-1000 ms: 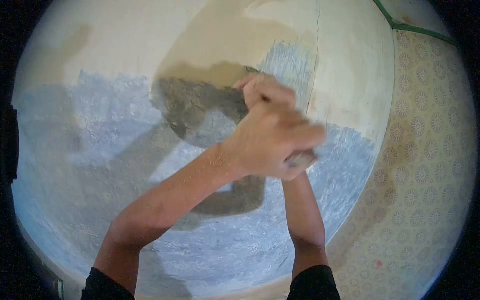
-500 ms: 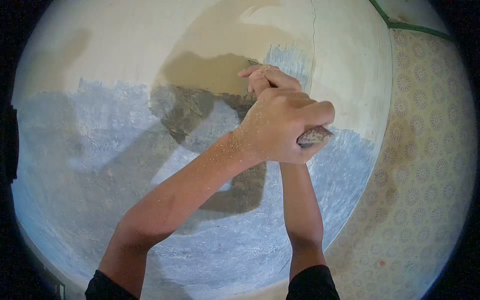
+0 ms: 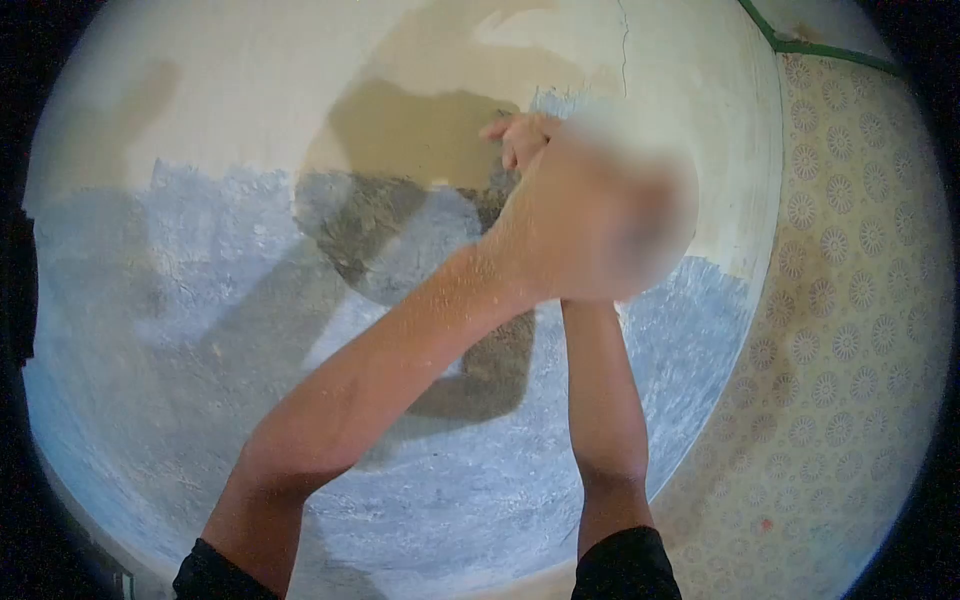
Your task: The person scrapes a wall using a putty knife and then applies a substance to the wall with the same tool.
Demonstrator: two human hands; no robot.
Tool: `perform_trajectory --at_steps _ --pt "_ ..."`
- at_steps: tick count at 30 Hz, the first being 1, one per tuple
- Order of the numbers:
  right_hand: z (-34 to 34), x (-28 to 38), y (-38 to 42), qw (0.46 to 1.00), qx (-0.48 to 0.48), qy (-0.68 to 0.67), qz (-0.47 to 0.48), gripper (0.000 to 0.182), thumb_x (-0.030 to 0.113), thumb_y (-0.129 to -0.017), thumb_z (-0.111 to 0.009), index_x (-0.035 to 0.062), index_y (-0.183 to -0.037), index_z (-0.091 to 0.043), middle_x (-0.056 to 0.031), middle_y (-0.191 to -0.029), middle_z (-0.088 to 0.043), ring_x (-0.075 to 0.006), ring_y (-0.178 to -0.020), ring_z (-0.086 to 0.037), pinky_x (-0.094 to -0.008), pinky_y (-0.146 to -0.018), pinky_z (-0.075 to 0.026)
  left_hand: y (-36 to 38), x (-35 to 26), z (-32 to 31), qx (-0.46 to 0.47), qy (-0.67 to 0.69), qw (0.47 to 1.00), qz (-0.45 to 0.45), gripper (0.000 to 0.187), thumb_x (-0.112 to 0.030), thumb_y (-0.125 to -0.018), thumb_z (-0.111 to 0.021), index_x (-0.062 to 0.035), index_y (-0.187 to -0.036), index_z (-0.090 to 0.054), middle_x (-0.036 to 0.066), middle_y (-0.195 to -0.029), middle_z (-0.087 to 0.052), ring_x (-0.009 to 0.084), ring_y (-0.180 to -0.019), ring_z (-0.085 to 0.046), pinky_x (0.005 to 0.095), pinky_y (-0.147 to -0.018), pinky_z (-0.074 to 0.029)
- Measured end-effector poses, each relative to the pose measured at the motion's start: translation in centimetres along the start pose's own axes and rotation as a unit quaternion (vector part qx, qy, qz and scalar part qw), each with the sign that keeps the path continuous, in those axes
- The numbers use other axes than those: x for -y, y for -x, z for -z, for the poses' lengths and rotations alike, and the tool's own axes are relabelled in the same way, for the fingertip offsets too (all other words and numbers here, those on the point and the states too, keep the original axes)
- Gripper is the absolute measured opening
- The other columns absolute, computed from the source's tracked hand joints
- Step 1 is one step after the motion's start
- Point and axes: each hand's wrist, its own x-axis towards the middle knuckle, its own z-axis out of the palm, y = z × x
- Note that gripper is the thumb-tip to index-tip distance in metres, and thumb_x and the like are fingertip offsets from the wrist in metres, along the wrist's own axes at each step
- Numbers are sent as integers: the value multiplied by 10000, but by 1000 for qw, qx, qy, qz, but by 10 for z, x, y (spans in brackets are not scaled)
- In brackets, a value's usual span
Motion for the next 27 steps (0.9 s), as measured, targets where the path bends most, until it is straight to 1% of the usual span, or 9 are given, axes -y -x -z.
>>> perform_trajectory --at_steps 3,4,7,12,15,17,20,24,27 --pt "9 6 9 997 70 -21 -10 304 35 -900 -589 14 -616 -484 -20 -648 -490 -177 -713 -546 -404 -789 -535 12 -6 2 7 -1 1000 -9 246 -182 -682 -733 -111 -746 -506 51 -566 -555 262 -555 -615 401 -554 -461" --pt "10 -11 14 993 92 -12 76 304 0 -883 -582 19 -599 -474 -15 -626 -467 -154 -671 -511 -415 -800 -536 25 -3 5 31 11 999 -40 241 -180 -689 -735 -115 -751 -511 54 -572 -558 266 -556 -614 400 -562 -466" --pt "7 -29 6 991 33 56 121 311 -24 -869 -581 21 -581 -472 -14 -607 -459 -136 -624 -483 -428 -778 -552 24 12 2 0 15 999 -50 247 -170 -664 -739 -119 -743 -511 54 -567 -556 255 -552 -611 387 -569 -470" --pt "3 9 5 996 -14 53 -64 332 -44 -879 -546 30 -568 -458 -11 -597 -451 -135 -608 -465 -423 -776 -550 8 5 -6 -16 21 1000 -13 255 -171 -655 -743 -111 -746 -512 64 -581 -575 277 -559 -616 415 -579 -474" --pt "5 -5 5 996 22 79 21 399 67 -973 -476 42 -582 -399 -52 -602 -450 -205 -680 -531 -447 -781 -514 7 2 -1 12 1 998 -62 235 -179 -695 -730 -103 -760 -517 75 -589 -590 300 -580 -636 432 -584 -483" --pt "8 -9 -8 996 23 -90 -16 390 34 -955 -492 37 -575 -406 -51 -598 -446 -200 -653 -510 -455 -775 -516 -13 1 -3 16 -32 999 15 229 -189 -687 -729 -109 -755 -525 69 -568 -579 283 -557 -626 420 -577 -482" --pt "16 -4 -4 988 125 -64 65 386 57 -964 -511 37 -585 -440 -42 -606 -429 -188 -639 -484 -465 -779 -525 6 -1 3 -15 4 1000 0 220 -195 -675 -731 -123 -737 -533 51 -548 -560 273 -519 -589 417 -562 -468" --pt "6 -26 0 990 56 49 124 361 47 -933 -551 34 -590 -439 -14 -614 -453 -192 -660 -515 -417 -759 -529 14 14 -2 -6 15 998 -68 198 -168 -679 -710 -120 -722 -523 39 -547 -560 273 -520 -594 391 -541 -459" --pt "6 -2 -6 1000 -11 7 -16 410 119 -980 -539 38 -594 -424 -30 -614 -424 -208 -686 -538 -421 -771 -501 -5 7 -7 -4 4 1000 -19 202 -159 -685 -702 -115 -724 -508 48 -558 -569 277 -545 -624 384 -529 -459"
